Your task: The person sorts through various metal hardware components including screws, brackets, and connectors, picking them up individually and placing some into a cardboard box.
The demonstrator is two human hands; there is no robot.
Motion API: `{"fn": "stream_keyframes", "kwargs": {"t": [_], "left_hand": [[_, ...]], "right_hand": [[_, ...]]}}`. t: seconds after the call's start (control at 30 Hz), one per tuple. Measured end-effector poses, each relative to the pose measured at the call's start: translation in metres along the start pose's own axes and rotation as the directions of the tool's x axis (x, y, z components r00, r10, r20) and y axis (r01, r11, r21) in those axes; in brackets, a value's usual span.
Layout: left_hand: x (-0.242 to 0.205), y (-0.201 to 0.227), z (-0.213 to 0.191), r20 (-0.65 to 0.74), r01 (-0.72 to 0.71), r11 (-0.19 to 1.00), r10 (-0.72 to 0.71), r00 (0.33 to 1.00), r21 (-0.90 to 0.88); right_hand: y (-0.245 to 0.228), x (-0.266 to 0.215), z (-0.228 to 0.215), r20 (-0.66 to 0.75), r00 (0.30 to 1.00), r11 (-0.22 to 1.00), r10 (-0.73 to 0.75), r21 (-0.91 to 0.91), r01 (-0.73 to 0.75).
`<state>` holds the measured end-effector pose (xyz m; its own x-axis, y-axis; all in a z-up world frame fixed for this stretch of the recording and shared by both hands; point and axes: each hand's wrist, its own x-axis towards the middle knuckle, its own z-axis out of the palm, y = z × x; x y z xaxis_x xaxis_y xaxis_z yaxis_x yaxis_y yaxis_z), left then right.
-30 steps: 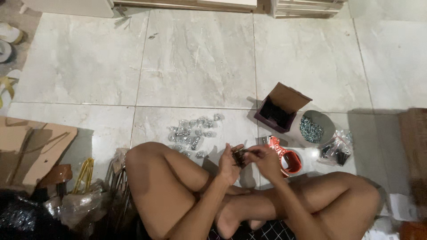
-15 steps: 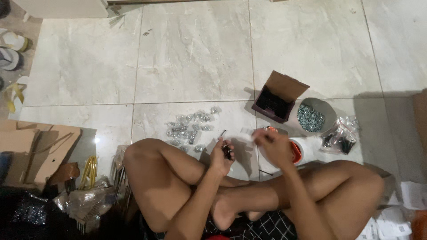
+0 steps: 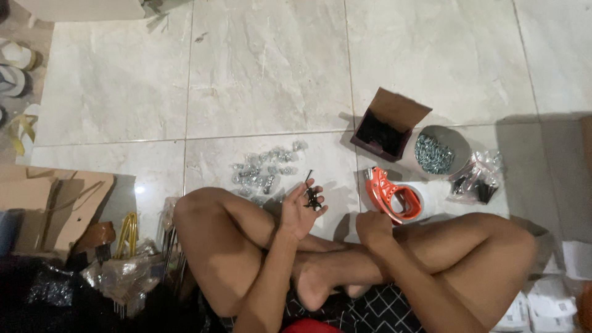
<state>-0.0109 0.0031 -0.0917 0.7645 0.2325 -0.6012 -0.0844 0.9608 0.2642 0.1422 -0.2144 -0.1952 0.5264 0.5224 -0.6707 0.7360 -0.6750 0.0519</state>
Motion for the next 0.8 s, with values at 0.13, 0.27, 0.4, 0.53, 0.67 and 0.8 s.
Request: {"fn": "stream_keyframes", "kwargs": {"t": [0.13, 0.27, 0.4, 0.53, 0.67, 0.8], "left_hand": [[0.005, -0.007, -0.011, -0.028, -0.119, 0.992, 0.118, 0.993, -0.036], [-0.007, 0.001, -0.012, -0.064, -0.193, 0.981, 0.194, 0.979, 0.033], [-0.015, 0.007, -0.015, -0.047, -0.184, 0.983, 0.185, 0.982, 0.029], [-0.015, 0.011, -0.019, 0.098, -0.217, 0.948, 0.199, 0.975, 0.233], [-0.011, 0.005, -0.027, 0.152, -0.27, 0.939, 0.241, 0.958, 0.213], [-0.007, 0.006, -0.006, 0.052, -0.283, 0.915, 0.28, 0.958, 0.288]], "right_hand": [[-0.006, -0.013, -0.032, -0.029, 0.991, 0.991, -0.128, -0.027, 0.127], [-0.034, -0.069, -0.152, -0.145, 0.937, 0.926, -0.318, 0.166, 0.34], [-0.071, -0.026, -0.187, -0.425, 0.812, 0.831, -0.4, 0.205, 0.517], [-0.091, 0.015, -0.182, -0.631, 0.532, 0.793, -0.564, -0.234, 0.563], [-0.086, 0.013, -0.166, -0.525, 0.624, 0.816, -0.579, -0.367, 0.447], [-0.058, -0.01, -0.147, -0.451, 0.813, 0.898, -0.368, 0.054, 0.436]]}}
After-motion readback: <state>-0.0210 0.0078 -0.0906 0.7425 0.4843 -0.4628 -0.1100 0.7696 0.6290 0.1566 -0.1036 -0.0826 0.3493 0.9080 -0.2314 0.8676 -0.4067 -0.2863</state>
